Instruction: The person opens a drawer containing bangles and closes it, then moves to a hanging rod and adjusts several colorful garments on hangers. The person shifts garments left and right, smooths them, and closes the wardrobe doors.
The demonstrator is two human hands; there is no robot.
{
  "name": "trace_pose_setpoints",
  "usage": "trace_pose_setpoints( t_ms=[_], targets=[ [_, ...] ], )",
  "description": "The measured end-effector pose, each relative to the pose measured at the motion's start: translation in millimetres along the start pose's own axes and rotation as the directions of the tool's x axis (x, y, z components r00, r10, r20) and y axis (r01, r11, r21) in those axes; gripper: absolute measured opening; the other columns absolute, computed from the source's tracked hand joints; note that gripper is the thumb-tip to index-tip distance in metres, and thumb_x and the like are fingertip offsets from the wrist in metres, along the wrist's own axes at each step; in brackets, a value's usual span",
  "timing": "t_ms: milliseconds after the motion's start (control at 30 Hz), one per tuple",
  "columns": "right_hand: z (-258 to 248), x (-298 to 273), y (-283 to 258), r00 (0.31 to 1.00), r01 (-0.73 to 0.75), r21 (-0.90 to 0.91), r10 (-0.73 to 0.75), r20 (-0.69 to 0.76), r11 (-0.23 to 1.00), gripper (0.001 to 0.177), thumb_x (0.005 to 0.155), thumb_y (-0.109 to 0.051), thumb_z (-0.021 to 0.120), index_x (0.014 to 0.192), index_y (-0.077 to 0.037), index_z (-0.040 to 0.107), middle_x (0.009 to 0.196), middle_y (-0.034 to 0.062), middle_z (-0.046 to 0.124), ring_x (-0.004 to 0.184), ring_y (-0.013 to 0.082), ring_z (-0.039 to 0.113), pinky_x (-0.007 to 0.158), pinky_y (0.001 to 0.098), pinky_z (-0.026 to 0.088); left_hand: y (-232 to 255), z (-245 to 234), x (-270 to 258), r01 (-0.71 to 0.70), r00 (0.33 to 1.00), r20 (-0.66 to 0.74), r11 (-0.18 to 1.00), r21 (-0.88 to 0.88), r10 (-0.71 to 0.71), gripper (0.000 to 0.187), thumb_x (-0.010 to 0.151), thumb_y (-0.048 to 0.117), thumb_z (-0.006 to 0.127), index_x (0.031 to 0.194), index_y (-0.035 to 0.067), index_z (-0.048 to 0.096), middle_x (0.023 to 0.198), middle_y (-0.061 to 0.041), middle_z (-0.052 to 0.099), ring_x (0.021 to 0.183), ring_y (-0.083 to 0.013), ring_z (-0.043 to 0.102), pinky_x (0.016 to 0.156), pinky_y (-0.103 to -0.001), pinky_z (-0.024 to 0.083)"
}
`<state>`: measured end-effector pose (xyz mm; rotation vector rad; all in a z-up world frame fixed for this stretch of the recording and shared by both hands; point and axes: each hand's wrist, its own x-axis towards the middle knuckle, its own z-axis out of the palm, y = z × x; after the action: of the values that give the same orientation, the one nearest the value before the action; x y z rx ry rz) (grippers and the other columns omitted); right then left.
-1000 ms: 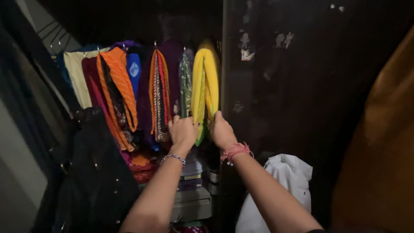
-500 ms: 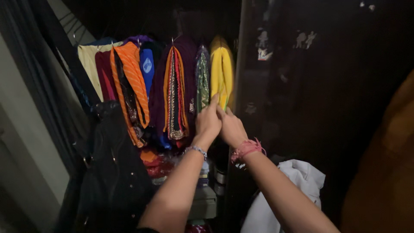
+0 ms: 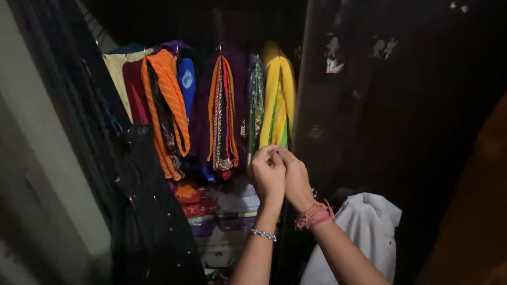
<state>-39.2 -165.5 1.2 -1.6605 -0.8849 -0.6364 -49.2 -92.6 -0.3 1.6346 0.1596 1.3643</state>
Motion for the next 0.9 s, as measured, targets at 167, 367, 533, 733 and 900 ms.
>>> trace_pose_setpoints(
  t_ms=[167, 367, 533, 733, 900],
  targets=[
    [-6, -18, -15, 0.996, -0.066, 0.068, 0.070, -0.061, 0.995, 0.034, 0.095, -0.012, 0.058, 0.125, 0.000, 0.067, 0.118, 0.0154, 0.076, 0.109, 0.0258, 0.075, 0.090, 0.0345, 0.057, 46, -24, -14, -0.120, 0.993, -0.004, 0.991, -0.062, 0.120, 0.019, 0.085, -0.001, 0.067, 0.103, 0.001, 0.074, 0.095, -0.012, 0.076, 0.082, -0.0224, 0.076, 0.075, -0.033, 0.060],
    [-33, -44, -35, 0.985, -0.040, 0.148, 0.064, -0.160, 0.988, 0.032, 0.093, -0.002, 0.065, 0.125, 0.003, 0.066, 0.116, 0.0133, 0.076, 0.105, 0.0181, 0.073, 0.090, 0.0300, 0.058, 82, -51, -28, -0.361, 0.932, -0.065, 0.932, -0.041, 0.358, 0.018, 0.089, -0.003, 0.067, 0.106, -0.001, 0.072, 0.099, -0.014, 0.074, 0.089, -0.0262, 0.074, 0.079, -0.034, 0.059],
    [-57, -46, -41, 0.973, 0.016, 0.068, 0.000, -0.233, 0.998, 0.029, 0.095, 0.000, 0.064, 0.122, 0.004, 0.070, 0.120, 0.0129, 0.075, 0.108, 0.0154, 0.072, 0.093, 0.0274, 0.057, 96, -89, -39, -0.419, 0.903, -0.090, 0.908, 0.028, 0.419, 0.018, 0.090, -0.005, 0.067, 0.107, -0.001, 0.071, 0.103, -0.013, 0.074, 0.091, -0.0261, 0.075, 0.080, -0.034, 0.060],
    [-85, -65, -75, 0.973, 0.059, 0.084, -0.038, -0.226, 0.995, 0.027, 0.096, 0.000, 0.064, 0.122, 0.004, 0.070, 0.120, 0.0128, 0.074, 0.110, 0.0160, 0.071, 0.096, 0.0264, 0.055, 122, -138, -62, -0.542, 0.821, -0.006, 0.782, 0.309, 0.571, 0.017, 0.088, -0.004, 0.072, 0.105, -0.001, 0.073, 0.104, -0.014, 0.075, 0.095, -0.0300, 0.073, 0.084, -0.039, 0.055],
    [-102, -87, -91, 0.977, 0.055, 0.173, -0.018, -0.211, 0.983, 0.026, 0.096, -0.001, 0.064, 0.121, 0.004, 0.071, 0.121, 0.0120, 0.073, 0.111, 0.0164, 0.069, 0.096, 0.0265, 0.054, 154, -177, -87, -0.635, 0.698, 0.059, 0.579, 0.512, 0.714, 0.016, 0.092, -0.004, 0.075, 0.107, 0.000, 0.075, 0.109, -0.011, 0.074, 0.107, -0.0301, 0.071, 0.099, -0.046, 0.052]
  ],
)
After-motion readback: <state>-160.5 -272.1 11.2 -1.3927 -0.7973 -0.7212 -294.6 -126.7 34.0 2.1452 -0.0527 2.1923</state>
